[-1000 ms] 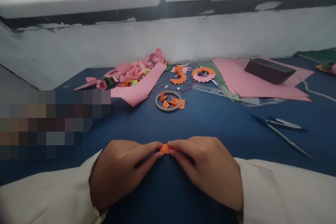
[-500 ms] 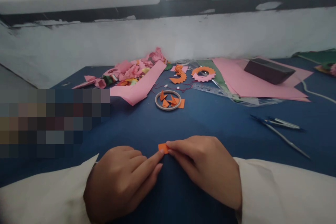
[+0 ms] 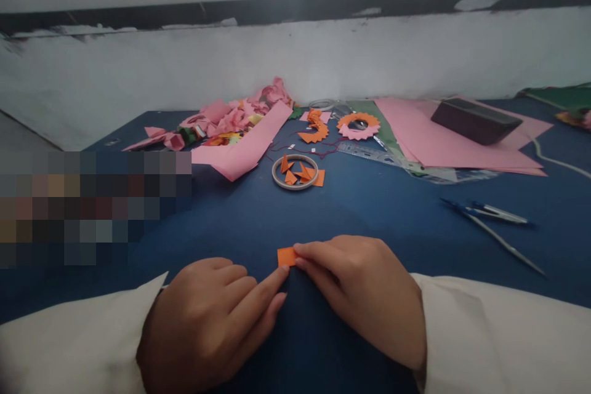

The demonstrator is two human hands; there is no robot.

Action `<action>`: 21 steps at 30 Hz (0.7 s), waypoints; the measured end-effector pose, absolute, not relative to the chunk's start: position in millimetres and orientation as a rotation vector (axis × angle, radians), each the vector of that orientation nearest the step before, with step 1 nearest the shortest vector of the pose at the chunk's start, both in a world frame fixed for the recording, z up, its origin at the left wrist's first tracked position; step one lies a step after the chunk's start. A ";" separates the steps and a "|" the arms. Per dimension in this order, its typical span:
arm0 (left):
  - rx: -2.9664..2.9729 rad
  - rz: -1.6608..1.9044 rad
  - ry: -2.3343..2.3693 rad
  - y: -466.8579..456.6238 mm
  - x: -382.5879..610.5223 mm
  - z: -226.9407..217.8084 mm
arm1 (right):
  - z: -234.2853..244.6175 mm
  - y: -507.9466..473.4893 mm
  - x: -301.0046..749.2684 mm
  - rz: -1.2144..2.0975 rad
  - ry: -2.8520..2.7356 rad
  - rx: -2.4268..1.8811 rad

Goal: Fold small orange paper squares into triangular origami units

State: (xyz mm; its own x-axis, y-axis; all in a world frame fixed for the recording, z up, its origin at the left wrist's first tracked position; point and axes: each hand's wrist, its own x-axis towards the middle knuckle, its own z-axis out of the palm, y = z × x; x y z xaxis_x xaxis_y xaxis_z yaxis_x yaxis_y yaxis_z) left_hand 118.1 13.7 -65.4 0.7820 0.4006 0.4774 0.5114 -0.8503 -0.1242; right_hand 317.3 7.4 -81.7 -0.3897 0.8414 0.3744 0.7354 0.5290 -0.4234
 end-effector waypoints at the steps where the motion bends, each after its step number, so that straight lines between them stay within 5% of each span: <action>1: -2.718 -0.639 -0.707 13.5 118.3 -64.9 | -81.6 7.3 317.2 0.249 -2.222 -1.287; 21: -2.638 -0.433 -0.737 10.6 120.1 -63.4 | -79.5 11.1 320.7 0.250 -2.271 -1.211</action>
